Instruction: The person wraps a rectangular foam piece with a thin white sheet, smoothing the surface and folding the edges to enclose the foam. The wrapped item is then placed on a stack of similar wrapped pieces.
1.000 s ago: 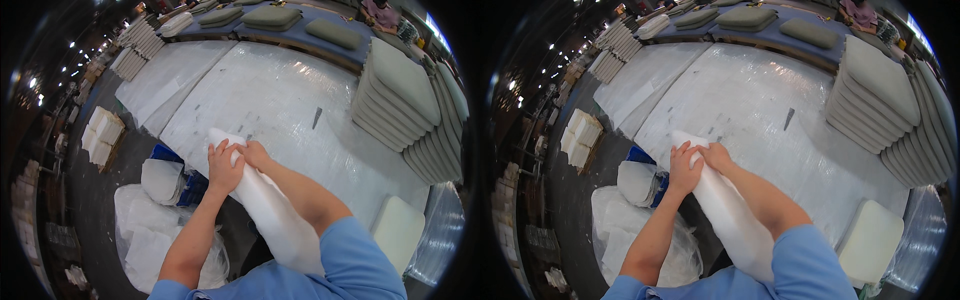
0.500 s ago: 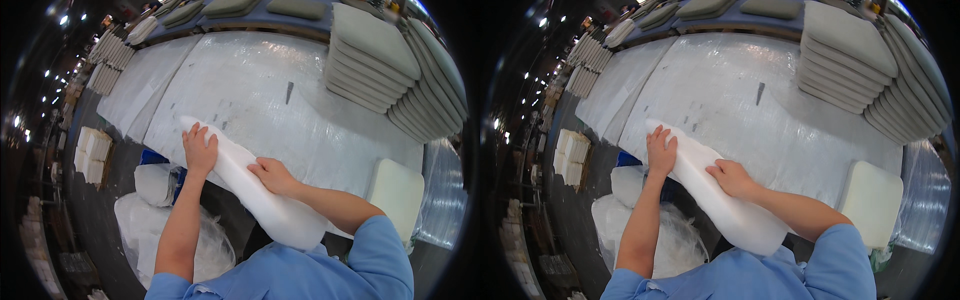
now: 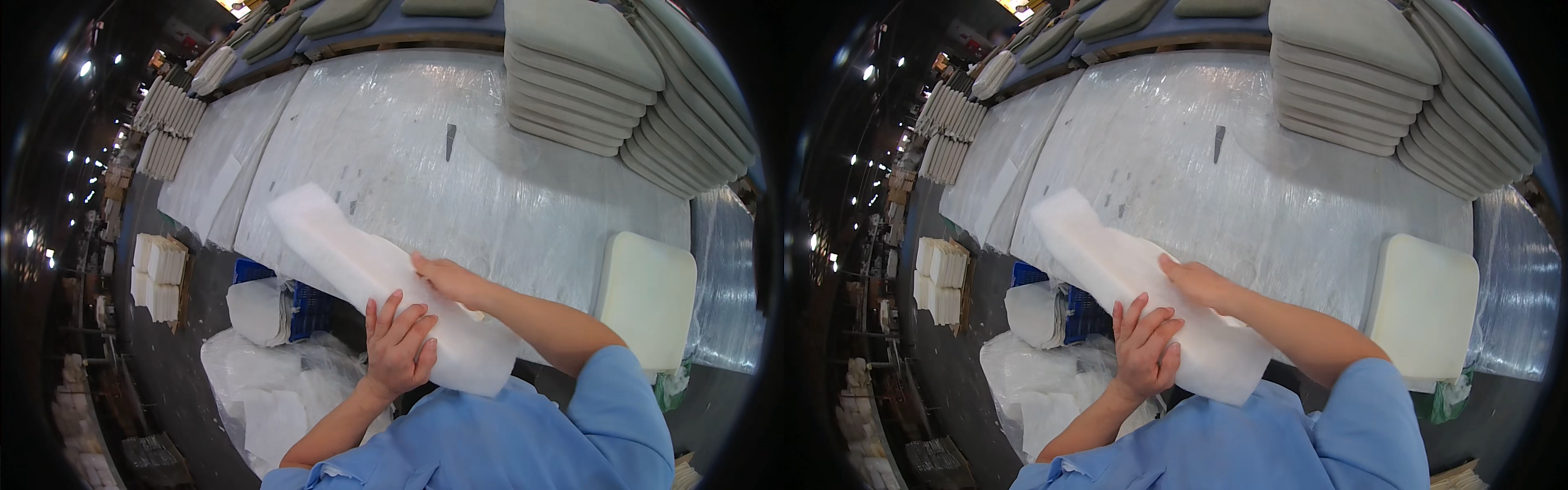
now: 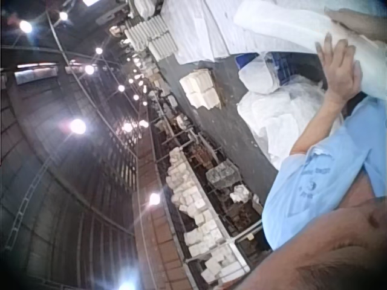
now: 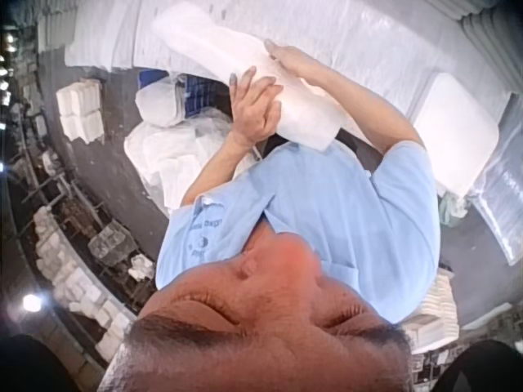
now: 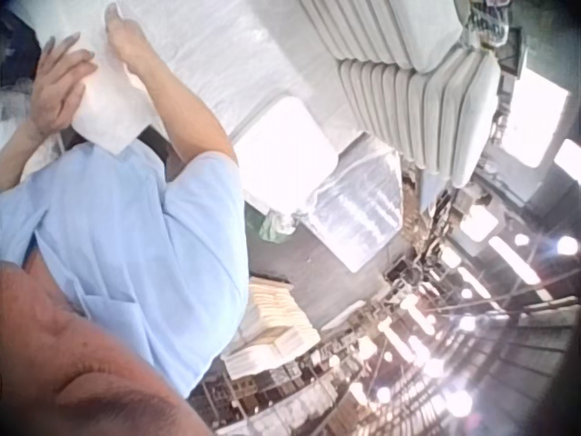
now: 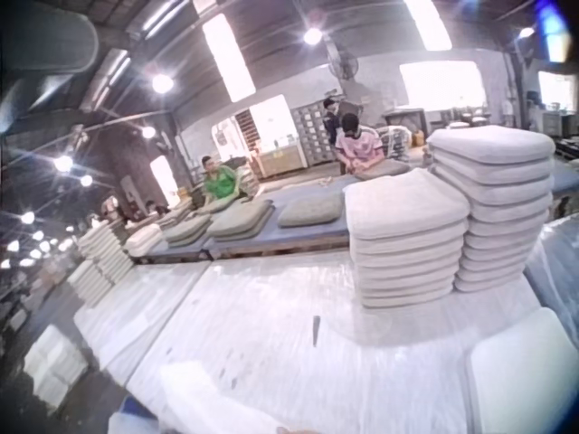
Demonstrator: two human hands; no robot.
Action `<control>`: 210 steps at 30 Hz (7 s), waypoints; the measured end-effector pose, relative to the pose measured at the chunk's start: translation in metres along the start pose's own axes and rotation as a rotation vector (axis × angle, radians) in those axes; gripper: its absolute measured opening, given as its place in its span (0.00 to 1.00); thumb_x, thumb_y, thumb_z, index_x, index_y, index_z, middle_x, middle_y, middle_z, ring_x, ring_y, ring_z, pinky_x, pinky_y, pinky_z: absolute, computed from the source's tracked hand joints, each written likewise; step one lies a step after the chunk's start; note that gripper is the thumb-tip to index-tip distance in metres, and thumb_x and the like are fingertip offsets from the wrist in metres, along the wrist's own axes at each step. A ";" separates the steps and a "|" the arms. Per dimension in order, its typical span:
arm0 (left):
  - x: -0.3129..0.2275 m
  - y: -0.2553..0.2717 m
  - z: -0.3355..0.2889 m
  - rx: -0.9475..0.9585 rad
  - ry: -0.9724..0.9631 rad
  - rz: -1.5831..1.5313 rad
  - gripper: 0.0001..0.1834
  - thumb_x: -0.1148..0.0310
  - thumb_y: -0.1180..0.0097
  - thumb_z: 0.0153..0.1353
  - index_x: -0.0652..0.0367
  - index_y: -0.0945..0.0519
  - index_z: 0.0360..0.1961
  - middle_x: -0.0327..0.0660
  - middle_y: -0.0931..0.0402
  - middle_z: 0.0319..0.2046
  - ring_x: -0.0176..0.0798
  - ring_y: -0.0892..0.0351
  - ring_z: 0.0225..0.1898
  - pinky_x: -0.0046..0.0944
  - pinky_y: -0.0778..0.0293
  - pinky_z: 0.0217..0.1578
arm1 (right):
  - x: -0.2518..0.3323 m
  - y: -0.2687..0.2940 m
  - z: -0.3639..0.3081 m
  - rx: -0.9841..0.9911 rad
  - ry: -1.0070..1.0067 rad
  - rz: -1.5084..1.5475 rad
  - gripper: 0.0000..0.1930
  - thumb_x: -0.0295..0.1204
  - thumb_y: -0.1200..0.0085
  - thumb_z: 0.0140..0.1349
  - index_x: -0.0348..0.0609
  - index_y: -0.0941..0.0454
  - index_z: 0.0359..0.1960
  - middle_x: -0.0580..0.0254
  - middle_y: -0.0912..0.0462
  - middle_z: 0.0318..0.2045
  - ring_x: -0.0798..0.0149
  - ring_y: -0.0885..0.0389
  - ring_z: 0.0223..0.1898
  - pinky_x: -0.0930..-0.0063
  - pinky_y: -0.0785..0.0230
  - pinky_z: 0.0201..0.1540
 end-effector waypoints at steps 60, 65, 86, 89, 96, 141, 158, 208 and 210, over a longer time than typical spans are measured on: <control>0.025 -0.023 -0.036 -0.277 0.859 -0.636 0.59 0.75 0.39 0.60 0.63 0.71 0.79 0.62 0.58 0.76 0.56 0.51 0.75 0.50 0.51 0.74 | -0.086 0.014 -0.037 -0.363 0.508 -0.355 0.18 0.42 0.45 0.70 0.41 0.23 0.50 0.42 0.16 0.41 0.41 0.17 0.45 0.54 0.25 0.44; 0.020 -0.018 -0.034 -0.294 0.822 -0.601 0.59 0.74 0.38 0.60 0.65 0.71 0.79 0.64 0.56 0.75 0.56 0.48 0.75 0.48 0.49 0.74 | -0.122 0.040 -0.012 -0.278 0.438 -0.537 0.14 0.35 0.45 0.67 0.45 0.23 0.51 0.39 0.15 0.36 0.36 0.17 0.43 0.47 0.24 0.46; 0.088 -0.003 -0.034 -0.394 0.782 -0.480 0.47 0.72 0.40 0.65 0.63 0.54 0.79 0.63 0.51 0.72 0.59 0.45 0.73 0.53 0.48 0.73 | 0.022 -0.063 0.007 -0.187 0.610 -0.494 0.18 0.42 0.46 0.73 0.38 0.21 0.33 0.41 0.17 0.29 0.39 0.20 0.31 0.54 0.29 0.35; 0.083 0.000 -0.025 -0.369 0.814 -0.457 0.49 0.72 0.40 0.64 0.63 0.56 0.79 0.65 0.53 0.72 0.62 0.47 0.73 0.54 0.49 0.73 | 0.008 -0.054 0.031 -0.233 0.576 -0.545 0.21 0.47 0.49 0.73 0.40 0.19 0.33 0.43 0.16 0.30 0.37 0.18 0.34 0.49 0.27 0.38; 0.081 0.005 -0.031 -0.350 0.772 -0.333 0.49 0.73 0.42 0.63 0.60 0.55 0.80 0.66 0.54 0.72 0.64 0.43 0.71 0.54 0.44 0.72 | -0.083 0.024 0.085 -0.424 0.251 -0.508 0.18 0.43 0.48 0.74 0.39 0.16 0.42 0.45 0.13 0.42 0.45 0.15 0.44 0.56 0.26 0.49; 0.211 0.037 -0.004 -0.446 0.773 -0.167 0.21 0.67 0.40 0.66 0.52 0.17 0.61 0.52 0.55 0.78 0.53 0.50 0.78 0.46 0.47 0.73 | 0.080 -0.115 0.116 -0.154 0.542 -0.558 0.27 0.53 0.55 0.74 0.40 0.16 0.39 0.44 0.13 0.41 0.40 0.16 0.47 0.50 0.26 0.50; 0.211 0.041 -0.011 -0.444 0.805 -0.129 0.25 0.70 0.43 0.65 0.55 0.20 0.64 0.58 0.56 0.78 0.59 0.50 0.78 0.48 0.44 0.73 | 0.091 -0.094 0.160 -0.134 0.340 -0.065 0.29 0.51 0.49 0.71 0.32 0.18 0.51 0.39 0.15 0.47 0.49 0.15 0.53 0.57 0.27 0.55; 0.333 0.047 0.006 -0.353 0.910 -0.331 0.22 0.69 0.47 0.61 0.65 0.15 0.55 0.51 0.15 0.52 0.45 0.18 0.55 0.38 0.28 0.59 | 0.033 -0.075 0.196 -0.450 0.286 -0.650 0.21 0.47 0.48 0.70 0.43 0.17 0.50 0.48 0.17 0.56 0.44 0.20 0.58 0.53 0.28 0.61; 0.327 0.046 0.013 -0.341 0.930 -0.308 0.21 0.67 0.47 0.61 0.62 0.14 0.52 0.52 0.16 0.54 0.49 0.18 0.58 0.42 0.28 0.62 | 0.042 -0.078 0.196 -0.443 0.436 -0.528 0.21 0.47 0.48 0.70 0.44 0.17 0.50 0.50 0.18 0.58 0.45 0.20 0.59 0.54 0.29 0.62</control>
Point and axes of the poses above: each hand's wrist, its own z-axis towards the middle knuckle, its own y-axis out of the back of the hand, x = y × z, the point moved 7 cm from there along z, towards the middle knuckle
